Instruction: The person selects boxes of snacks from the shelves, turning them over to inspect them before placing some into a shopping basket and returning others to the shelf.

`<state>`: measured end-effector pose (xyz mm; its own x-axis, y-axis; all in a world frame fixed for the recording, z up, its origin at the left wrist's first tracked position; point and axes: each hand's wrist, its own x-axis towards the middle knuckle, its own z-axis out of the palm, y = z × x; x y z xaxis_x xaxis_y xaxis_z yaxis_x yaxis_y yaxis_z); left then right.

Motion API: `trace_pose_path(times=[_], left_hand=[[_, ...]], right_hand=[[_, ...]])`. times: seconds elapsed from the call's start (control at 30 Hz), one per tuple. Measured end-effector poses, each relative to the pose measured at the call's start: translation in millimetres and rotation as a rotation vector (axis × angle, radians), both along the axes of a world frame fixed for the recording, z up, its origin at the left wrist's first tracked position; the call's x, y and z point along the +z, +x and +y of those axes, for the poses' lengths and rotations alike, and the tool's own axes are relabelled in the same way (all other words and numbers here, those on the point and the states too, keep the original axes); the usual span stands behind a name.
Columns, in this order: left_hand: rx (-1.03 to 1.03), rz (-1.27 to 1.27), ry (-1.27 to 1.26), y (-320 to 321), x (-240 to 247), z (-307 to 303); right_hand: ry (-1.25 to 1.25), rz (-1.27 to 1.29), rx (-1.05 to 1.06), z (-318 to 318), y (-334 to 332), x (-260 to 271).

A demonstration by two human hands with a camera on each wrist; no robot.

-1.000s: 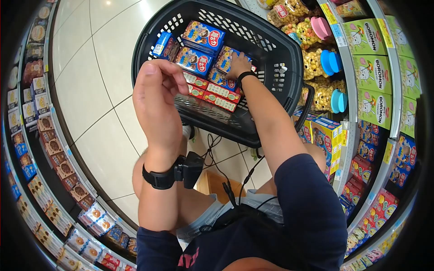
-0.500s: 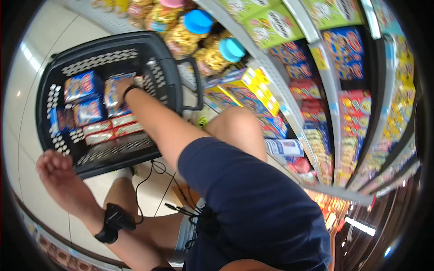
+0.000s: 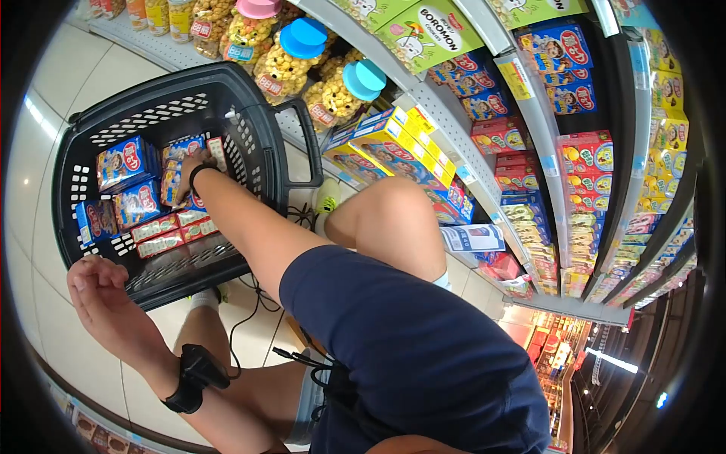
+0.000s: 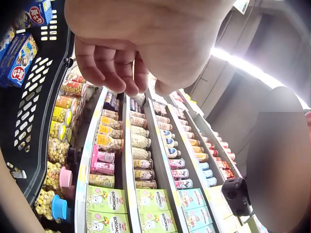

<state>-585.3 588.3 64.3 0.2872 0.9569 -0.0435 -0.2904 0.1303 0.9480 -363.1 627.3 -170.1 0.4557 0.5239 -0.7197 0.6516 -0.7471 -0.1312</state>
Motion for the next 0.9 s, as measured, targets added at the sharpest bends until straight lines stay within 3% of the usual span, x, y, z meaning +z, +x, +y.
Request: trace_pose_path(times=[0.13, 0.3, 0.47, 0.6, 0.7, 0.73, 0.77, 0.9], left_hand=[[0.062, 0.017, 0.023, 15, 12, -3], [0.079, -0.012, -0.008, 29, 14, 0], [0.047, 0.066, 0.049, 50, 4, 1], [0.115, 0.156, 0.096, 75, 4, -11], [-0.155, 0.144, 0.253, 100, -24, -24], [-0.238, 0.118, 0.179, 110, -21, -42], [-0.276, 0.052, 0.372, 119, -25, -59], [-0.614, -0.227, 0.320, 131, 19, -133]], right_hand=[[0.137, -0.044, 0.018, 5, -4, -22], [0.268, -0.087, 0.240, 7, -6, 12], [0.545, -0.038, 0.269, -24, 10, 118], [0.911, 0.126, 0.133, -101, 40, 230], [1.252, 0.249, -0.005, -167, 59, 287], [1.188, 0.324, -0.049, -187, 68, 297], [1.282, 0.784, -0.112, -211, 65, 324], [1.313, 0.929, -0.347, -283, 61, 338]])
